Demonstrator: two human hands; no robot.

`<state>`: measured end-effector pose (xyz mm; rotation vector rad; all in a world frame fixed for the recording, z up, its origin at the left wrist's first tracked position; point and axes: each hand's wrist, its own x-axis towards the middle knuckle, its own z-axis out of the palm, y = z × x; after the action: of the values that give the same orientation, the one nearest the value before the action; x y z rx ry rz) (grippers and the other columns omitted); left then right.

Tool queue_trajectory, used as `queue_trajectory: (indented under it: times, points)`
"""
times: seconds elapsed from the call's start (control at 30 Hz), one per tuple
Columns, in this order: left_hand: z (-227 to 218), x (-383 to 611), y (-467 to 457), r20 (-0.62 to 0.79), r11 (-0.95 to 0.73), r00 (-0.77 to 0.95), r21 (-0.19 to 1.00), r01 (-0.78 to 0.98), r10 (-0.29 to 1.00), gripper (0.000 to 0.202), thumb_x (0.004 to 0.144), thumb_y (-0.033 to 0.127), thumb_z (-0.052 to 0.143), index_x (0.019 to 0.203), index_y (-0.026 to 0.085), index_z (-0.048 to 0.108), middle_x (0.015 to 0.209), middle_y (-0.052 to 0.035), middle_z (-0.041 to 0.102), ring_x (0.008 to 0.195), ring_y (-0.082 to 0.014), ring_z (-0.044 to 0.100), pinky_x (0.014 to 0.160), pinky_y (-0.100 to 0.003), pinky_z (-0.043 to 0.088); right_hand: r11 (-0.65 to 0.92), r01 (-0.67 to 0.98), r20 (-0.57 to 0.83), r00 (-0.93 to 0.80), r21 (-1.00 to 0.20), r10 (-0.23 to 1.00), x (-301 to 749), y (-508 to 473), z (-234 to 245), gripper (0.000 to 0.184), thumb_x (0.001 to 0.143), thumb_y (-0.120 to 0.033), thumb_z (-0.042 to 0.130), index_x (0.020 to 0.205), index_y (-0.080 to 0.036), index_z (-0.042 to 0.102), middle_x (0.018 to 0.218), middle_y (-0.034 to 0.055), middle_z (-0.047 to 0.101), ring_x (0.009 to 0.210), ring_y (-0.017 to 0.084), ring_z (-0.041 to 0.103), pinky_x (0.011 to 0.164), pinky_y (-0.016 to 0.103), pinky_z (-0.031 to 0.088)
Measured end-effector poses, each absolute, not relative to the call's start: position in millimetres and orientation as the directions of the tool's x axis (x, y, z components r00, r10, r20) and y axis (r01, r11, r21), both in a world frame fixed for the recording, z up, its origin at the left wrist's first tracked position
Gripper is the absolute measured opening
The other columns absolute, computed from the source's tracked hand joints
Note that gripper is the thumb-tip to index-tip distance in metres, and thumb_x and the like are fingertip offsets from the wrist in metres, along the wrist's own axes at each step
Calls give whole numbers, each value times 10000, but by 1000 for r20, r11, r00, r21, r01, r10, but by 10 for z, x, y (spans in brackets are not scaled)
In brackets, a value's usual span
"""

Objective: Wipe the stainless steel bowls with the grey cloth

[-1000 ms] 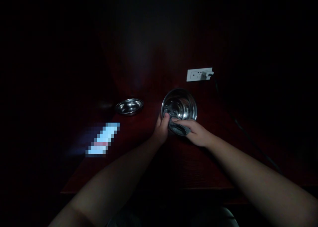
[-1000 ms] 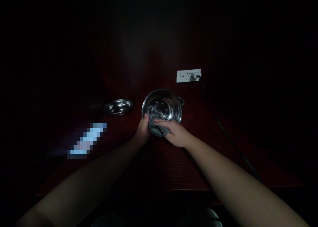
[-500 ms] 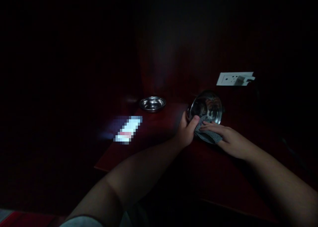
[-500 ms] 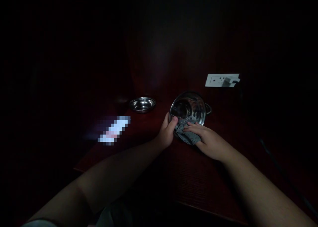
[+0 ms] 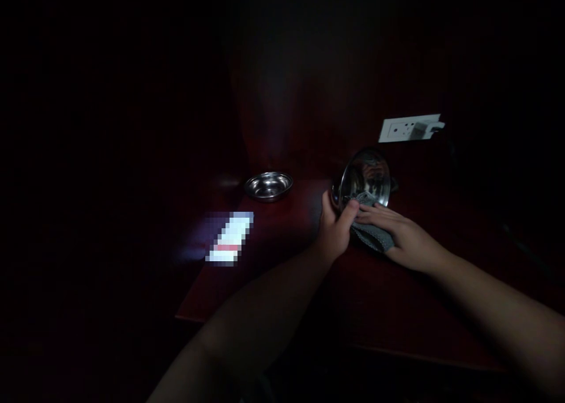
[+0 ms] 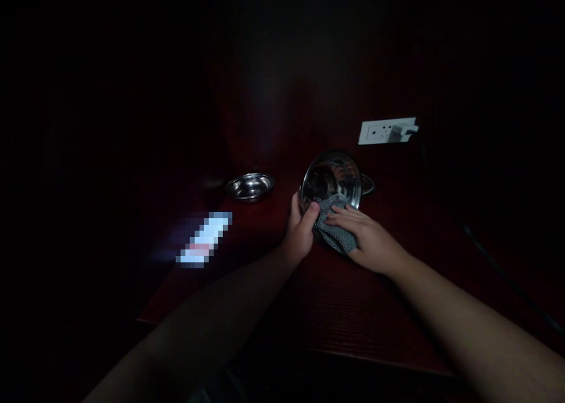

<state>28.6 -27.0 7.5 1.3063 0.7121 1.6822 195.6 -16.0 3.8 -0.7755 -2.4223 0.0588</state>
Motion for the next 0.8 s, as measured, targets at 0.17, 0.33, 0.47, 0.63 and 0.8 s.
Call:
queue_trajectory:
  times: [0.17, 0.33, 0.47, 0.63, 0.8]
  points:
    - [90, 302, -261, 486, -483, -63, 830, -278, 872, 451, 707, 401, 646, 1063, 197, 457, 1057, -64, 572, 974, -182, 542, 910, -338, 390, 831, 525, 589, -617, -187, 522, 1884, -174, 44, 582, 634, -111, 492, 1205, -222, 515, 1220, 52, 570, 1201, 266, 459, 1057, 506, 280]
    - [90, 336, -242, 508, -519, -110, 820, -242, 854, 406, 730, 410, 616, 1038, 198, 457, 999, -51, 585, 921, -170, 556, 878, -337, 397, 826, 542, 604, -609, -156, 514, 1838, -203, 47, 503, 751, -178, 500, 1252, -220, 473, 1262, 72, 538, 1180, 249, 482, 1045, 486, 312]
    - [112, 325, -252, 508, -517, -100, 831, -204, 856, 395, 745, 434, 587, 1041, 207, 459, 997, -50, 591, 910, -175, 558, 854, -333, 401, 835, 534, 604, -623, -134, 496, 1847, -197, 59, 467, 818, -220, 469, 1284, -235, 446, 1263, 68, 540, 1200, 245, 463, 1040, 487, 319]
    - [127, 295, -266, 541, -547, -89, 817, -182, 837, 384, 768, 438, 556, 1057, 208, 453, 1016, -57, 579, 930, -179, 545, 860, -333, 399, 850, 510, 583, -655, -128, 481, 1909, -146, 55, 454, 836, -263, 466, 1288, -228, 450, 1282, 72, 524, 1222, 251, 439, 1040, 498, 312]
    - [129, 299, -287, 535, -536, -60, 823, -190, 843, 402, 764, 439, 561, 1072, 207, 447, 1013, -58, 585, 915, -179, 551, 853, -329, 408, 844, 511, 596, -631, -163, 497, 1973, -86, 38, 391, 850, -291, 458, 1236, -255, 512, 1251, 52, 554, 1224, 254, 436, 1051, 515, 287]
